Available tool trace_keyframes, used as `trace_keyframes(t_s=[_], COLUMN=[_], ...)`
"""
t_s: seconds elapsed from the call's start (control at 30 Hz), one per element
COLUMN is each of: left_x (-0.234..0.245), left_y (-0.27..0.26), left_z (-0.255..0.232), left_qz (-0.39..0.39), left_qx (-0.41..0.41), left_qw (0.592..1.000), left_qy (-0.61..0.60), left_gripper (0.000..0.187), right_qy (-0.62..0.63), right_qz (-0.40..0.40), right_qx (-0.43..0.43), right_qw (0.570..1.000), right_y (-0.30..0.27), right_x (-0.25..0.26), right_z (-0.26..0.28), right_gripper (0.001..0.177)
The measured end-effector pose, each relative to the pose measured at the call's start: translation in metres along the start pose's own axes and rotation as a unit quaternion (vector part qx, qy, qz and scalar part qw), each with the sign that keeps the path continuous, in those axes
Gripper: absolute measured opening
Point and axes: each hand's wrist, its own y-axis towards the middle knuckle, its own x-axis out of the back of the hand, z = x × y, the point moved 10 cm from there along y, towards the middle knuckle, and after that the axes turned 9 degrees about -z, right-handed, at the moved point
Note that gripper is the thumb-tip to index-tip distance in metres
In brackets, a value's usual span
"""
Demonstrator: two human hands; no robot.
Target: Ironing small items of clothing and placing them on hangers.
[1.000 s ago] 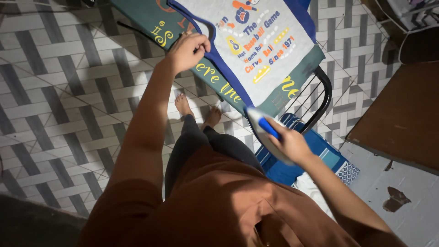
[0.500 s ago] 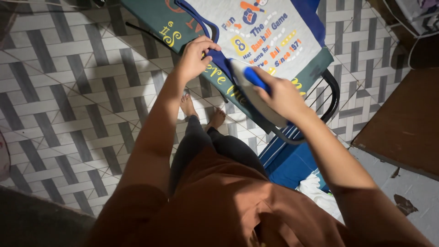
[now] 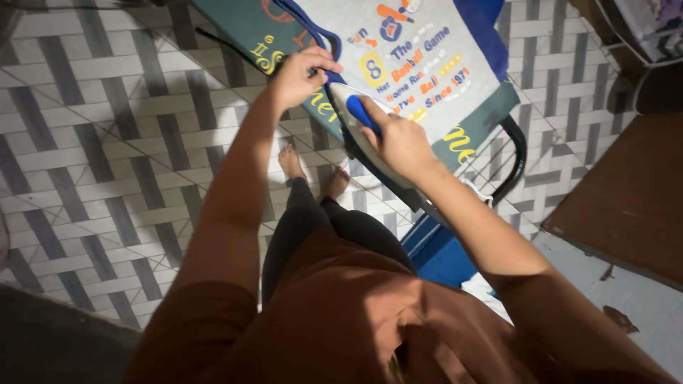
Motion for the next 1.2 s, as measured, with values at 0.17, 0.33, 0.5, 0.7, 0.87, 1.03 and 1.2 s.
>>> trace_keyframes(t_s=[0.17,0.33,0.5,0.7,0.87,1.03,1.2], left_x=[0.004,0.007,0.016,0.007,0.015,0.014,-0.023], left_y=[0.003,0.006,0.011,0.014,0.01,-0.002,-0.055], left_z=[0.001,0.01,0.004,0.019,0.016,-0.014,-0.136], left_qz=[0.021,0.028,0.034,0.034,-0.004,-0.078,-0.185], left_qx=[0.083,0.054,0.044,0.051,0.046,0.009,-0.21], left_qw=[0.995,0.998,0.998,0.998,0.999,0.993,0.913], left_qy=[0.044,-0.029,0.012,-0.021,0.016,0.082,0.296], left_gripper=[0.034,0.037,0.034,0.033,0.035,0.027,0.027], right_qy=[0.019,0.01,0.034,0.016,0.004,0.018,0.171], right_qz=[-0.06,-0.018,0.007,-0.024,0.042,0.012,-0.056], right_qx=[0.015,-0.038,-0.054,-0.034,-0.129,-0.175,-0.396], right_qw=[0.998,0.999,0.998,0.999,0.991,0.984,0.9], right_y=[-0.033,0.018,-0.014,-0.009,-0.092,-0.185,-0.261], right_x=[-0.007,-0.004,-0.002,-0.005,0.006,0.019,0.035], right_z=[-0.031,-0.01,-0.016,-0.018,-0.041,-0.082,-0.167], right_gripper=[0.056,0.056,0.057,0.052,0.052,0.055,0.051])
